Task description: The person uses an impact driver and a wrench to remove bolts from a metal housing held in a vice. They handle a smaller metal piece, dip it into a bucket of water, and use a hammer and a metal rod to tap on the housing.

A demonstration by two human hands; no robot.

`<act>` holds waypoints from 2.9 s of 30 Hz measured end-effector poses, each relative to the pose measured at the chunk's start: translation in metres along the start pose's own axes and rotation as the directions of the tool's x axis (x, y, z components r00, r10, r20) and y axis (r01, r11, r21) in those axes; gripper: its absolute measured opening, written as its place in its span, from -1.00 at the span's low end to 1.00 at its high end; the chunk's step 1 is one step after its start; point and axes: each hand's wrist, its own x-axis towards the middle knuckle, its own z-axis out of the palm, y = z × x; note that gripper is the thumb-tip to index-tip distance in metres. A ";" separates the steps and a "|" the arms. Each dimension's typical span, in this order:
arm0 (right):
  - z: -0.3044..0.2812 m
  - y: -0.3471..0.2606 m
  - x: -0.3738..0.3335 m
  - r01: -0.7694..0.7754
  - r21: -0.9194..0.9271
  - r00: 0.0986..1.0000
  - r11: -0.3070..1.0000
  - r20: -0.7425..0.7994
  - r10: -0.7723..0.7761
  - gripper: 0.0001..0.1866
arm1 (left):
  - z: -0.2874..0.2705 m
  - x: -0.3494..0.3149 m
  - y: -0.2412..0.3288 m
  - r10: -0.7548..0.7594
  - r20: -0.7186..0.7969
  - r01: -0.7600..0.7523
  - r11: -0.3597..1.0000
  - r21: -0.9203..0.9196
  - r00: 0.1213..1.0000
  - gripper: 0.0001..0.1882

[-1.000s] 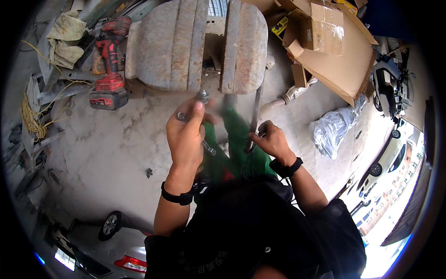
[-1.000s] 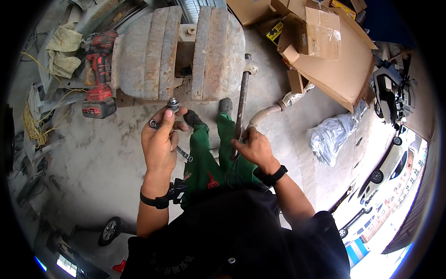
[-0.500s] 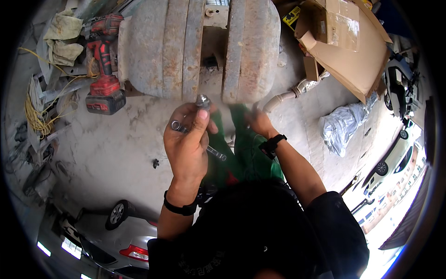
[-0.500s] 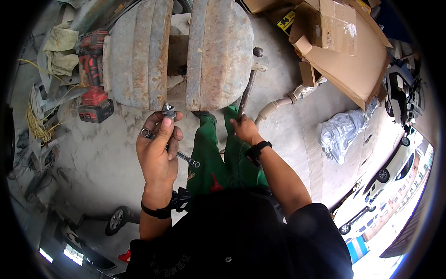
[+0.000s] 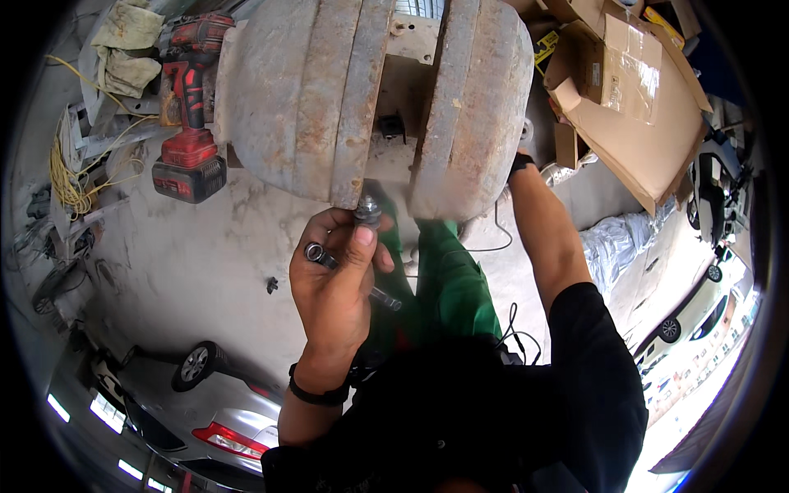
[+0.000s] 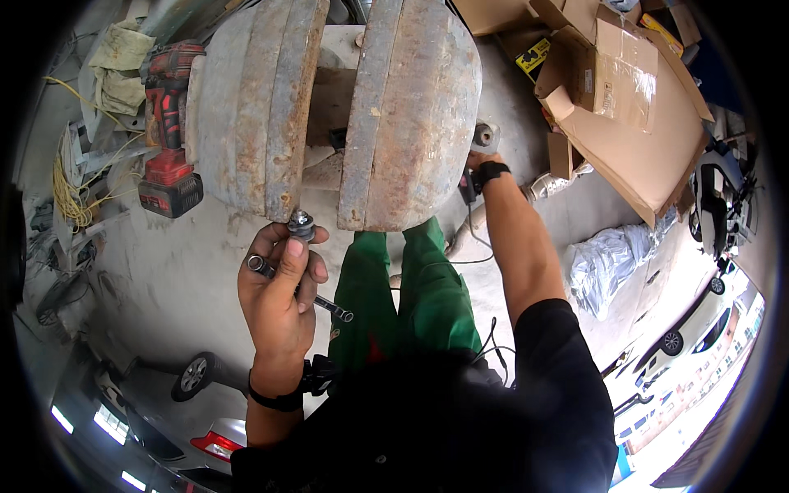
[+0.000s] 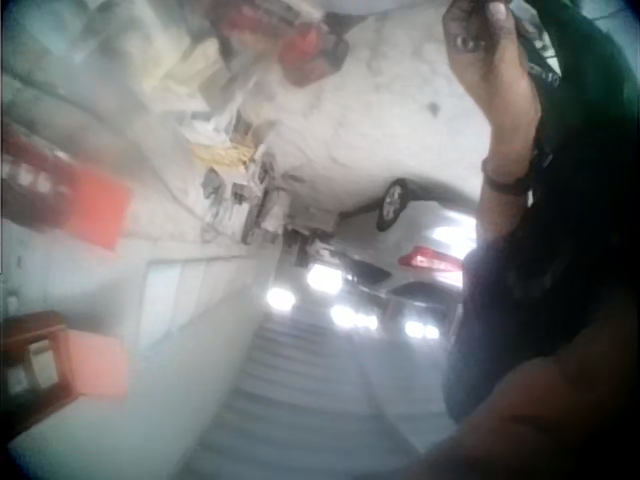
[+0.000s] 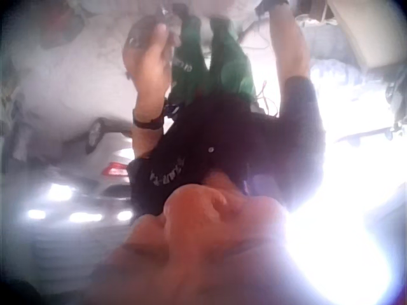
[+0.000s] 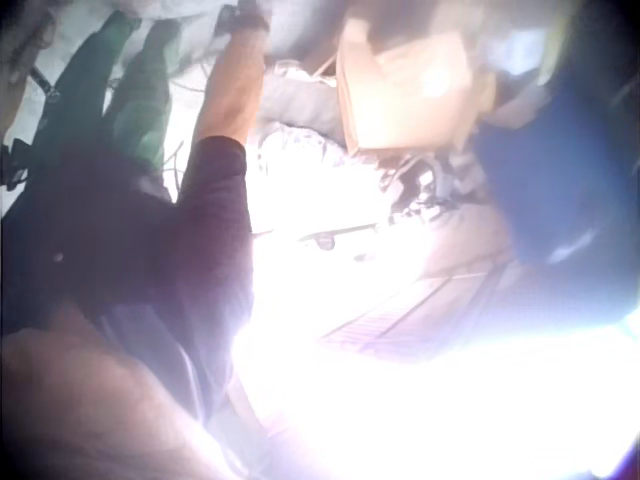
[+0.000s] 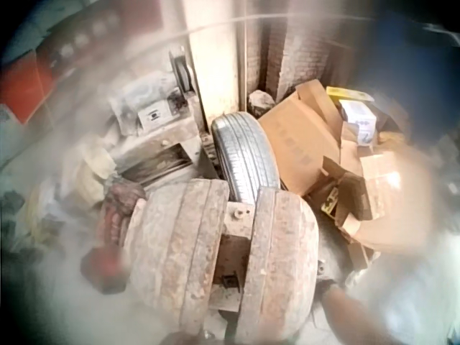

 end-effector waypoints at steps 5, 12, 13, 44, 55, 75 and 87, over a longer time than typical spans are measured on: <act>-0.016 -0.116 0.002 0.012 0.438 0.992 0.899 0.107 -0.065 -0.70 | 0.003 0.000 -0.005 0.044 -0.012 -0.044 0.999 -0.001 0.999 -0.72; -0.080 -0.220 -0.020 0.227 0.579 0.792 0.783 0.358 -0.494 -0.53 | 0.005 -0.001 -0.004 -0.012 -0.012 0.012 1.000 0.007 1.000 -0.70; -0.081 -0.228 -0.042 0.310 0.541 0.784 0.781 0.319 -0.532 -0.51 | 0.000 -0.002 -0.006 -0.011 -0.010 0.011 1.000 0.001 1.000 -0.69; 0.341 -0.082 -0.432 0.704 -0.161 0.628 0.692 0.596 -0.500 -0.87 | -0.389 -0.173 0.155 0.501 -0.203 -0.456 0.859 0.234 0.841 -0.84; 0.716 -0.065 -0.521 0.426 -0.226 0.186 0.876 0.969 0.160 -0.71 | -0.568 -0.171 0.206 0.787 -0.443 -0.500 0.615 0.609 0.429 -0.68; 1.405 0.033 -0.688 0.539 -0.533 -0.142 0.652 0.705 0.694 -0.71 | -1.123 -0.202 0.436 0.602 -0.798 -0.258 0.770 0.584 -0.012 -0.70; 1.805 0.108 -0.841 0.577 -0.296 -0.186 0.761 0.860 0.476 -0.64 | -1.546 -0.254 0.627 0.588 -0.806 -0.407 0.755 0.513 0.075 -0.72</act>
